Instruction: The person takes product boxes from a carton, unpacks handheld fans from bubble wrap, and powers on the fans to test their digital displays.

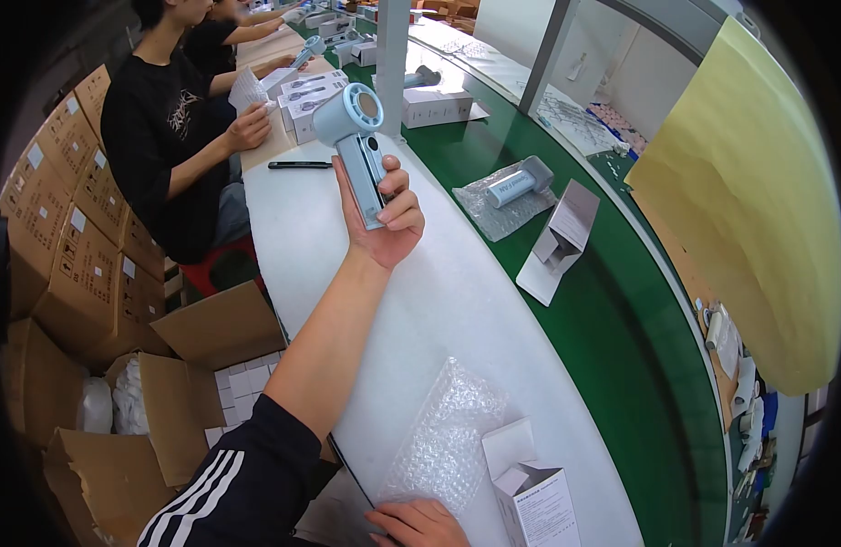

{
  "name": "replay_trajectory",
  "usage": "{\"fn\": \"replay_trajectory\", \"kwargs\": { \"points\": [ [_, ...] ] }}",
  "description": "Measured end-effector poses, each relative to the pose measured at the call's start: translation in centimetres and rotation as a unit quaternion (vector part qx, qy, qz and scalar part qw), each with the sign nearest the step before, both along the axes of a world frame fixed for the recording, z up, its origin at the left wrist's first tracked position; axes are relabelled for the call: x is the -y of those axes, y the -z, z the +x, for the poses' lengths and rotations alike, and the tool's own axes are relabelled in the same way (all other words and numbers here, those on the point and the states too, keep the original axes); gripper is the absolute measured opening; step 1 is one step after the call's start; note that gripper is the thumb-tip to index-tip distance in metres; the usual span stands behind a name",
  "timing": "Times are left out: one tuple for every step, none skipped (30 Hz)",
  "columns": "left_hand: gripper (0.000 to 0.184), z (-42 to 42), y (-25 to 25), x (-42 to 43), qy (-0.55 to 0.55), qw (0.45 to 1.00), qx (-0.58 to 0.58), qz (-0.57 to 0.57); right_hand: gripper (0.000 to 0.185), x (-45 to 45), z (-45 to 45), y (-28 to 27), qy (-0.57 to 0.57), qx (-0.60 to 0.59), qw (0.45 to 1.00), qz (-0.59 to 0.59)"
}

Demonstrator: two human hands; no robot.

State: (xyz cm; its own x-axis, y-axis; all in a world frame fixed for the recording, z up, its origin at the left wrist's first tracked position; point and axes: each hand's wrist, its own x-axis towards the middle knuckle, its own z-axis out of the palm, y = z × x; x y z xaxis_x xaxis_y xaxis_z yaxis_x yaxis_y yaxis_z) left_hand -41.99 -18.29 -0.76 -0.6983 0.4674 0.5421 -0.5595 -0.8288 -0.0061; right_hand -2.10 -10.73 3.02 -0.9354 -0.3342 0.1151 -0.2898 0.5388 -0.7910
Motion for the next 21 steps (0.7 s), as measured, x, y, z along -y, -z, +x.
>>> {"fn": "replay_trajectory", "kwargs": {
  "points": [
    [0.067,0.2,0.2,-0.1,0.0,1.0,0.005,-0.002,0.032,0.0,0.3,0.1,0.0,0.001,1.0,-0.002],
    [0.067,0.1,0.2,-0.1,-0.002,1.0,0.006,-0.003,0.032,0.0,0.2,0.3,0.0,-0.003,1.0,-0.003],
    [0.067,0.0,0.1,-0.1,0.009,1.0,0.003,0.009,0.032,0.1,0.2,0.2,0.001,-0.004,1.0,-0.005],
    [0.066,-0.1,0.2,-0.1,0.017,1.0,-0.003,0.021,0.032,0.0,0.1,0.3,0.0,-0.008,1.0,-0.007],
    [0.066,-0.1,0.3,-0.1,0.027,0.999,-0.005,0.034,0.033,0.0,0.2,0.3,0.0,-0.009,1.0,-0.008],
    [0.065,-0.2,0.3,-0.1,0.031,0.999,-0.007,0.033,0.033,-0.1,0.1,0.3,-0.002,-0.007,1.0,-0.003],
    [0.064,-0.2,0.4,-0.2,0.036,0.999,-0.006,0.032,0.033,-0.1,0.1,0.1,-0.003,-0.004,1.0,0.001],
    [0.063,-0.2,0.3,-0.1,0.041,0.999,-0.006,0.029,0.033,-0.1,0.1,0.1,-0.004,-0.001,1.0,0.004],
    [0.062,-0.2,0.3,-0.1,0.046,0.998,-0.006,0.03,0.033,-0.1,0.0,0.1,-0.003,-0.001,1.0,0.003],
    [0.062,0.0,0.3,-0.1,0.054,0.998,0.0,0.031,0.033,0.2,0.3,-0.2,0.001,0.003,1.0,0.002],
    [0.061,-0.1,0.3,-0.2,0.06,0.998,-0.001,0.032,0.033,0.1,0.2,-0.1,0.003,0.001,1.0,0.001],
    [0.06,-0.1,0.2,-0.2,0.061,0.998,-0.001,0.027,0.033,0.1,0.2,0.0,0.002,0.0,1.0,0.001],
    [0.06,-0.2,0.3,-0.2,0.062,0.998,-0.003,0.021,0.033,0.0,0.2,0.2,0.001,-0.002,1.0,0.001],
    [0.059,-0.1,0.2,-0.2,0.062,0.998,-0.002,0.016,0.034,0.0,0.2,0.3,0.0,-0.003,1.0,0.001],
    [0.059,0.0,0.2,-0.2,0.047,0.999,0.02,-0.015,0.034,0.0,0.2,0.3,-0.002,-0.004,1.0,-0.001],
    [0.058,0.1,0.1,-0.3,0.032,0.998,0.042,-0.046,0.034,-0.1,0.1,0.3,-0.004,-0.006,1.0,-0.003],
    [0.058,0.2,-0.1,-0.3,0.018,0.995,0.065,-0.077,0.034,0.0,0.1,0.1,-0.004,-0.005,1.0,-0.004],
    [0.057,0.2,-0.3,-0.6,0.001,0.99,0.089,-0.113,0.034,0.0,0.1,0.1,-0.003,-0.007,1.0,-0.003],
    [0.057,0.3,-0.5,-1.0,-0.016,0.982,0.113,-0.149,0.034,0.0,0.1,0.1,-0.002,-0.008,1.0,-0.003],
    [0.057,0.4,-0.6,-1.3,-0.034,0.972,0.137,-0.186,0.034,-0.1,0.1,0.3,-0.003,-0.01,1.0,-0.004],
    [0.057,0.5,-0.6,-1.5,-0.044,0.96,0.152,-0.229,0.034,-0.1,0.2,0.4,-0.004,-0.009,1.0,-0.007]
  ]
}}
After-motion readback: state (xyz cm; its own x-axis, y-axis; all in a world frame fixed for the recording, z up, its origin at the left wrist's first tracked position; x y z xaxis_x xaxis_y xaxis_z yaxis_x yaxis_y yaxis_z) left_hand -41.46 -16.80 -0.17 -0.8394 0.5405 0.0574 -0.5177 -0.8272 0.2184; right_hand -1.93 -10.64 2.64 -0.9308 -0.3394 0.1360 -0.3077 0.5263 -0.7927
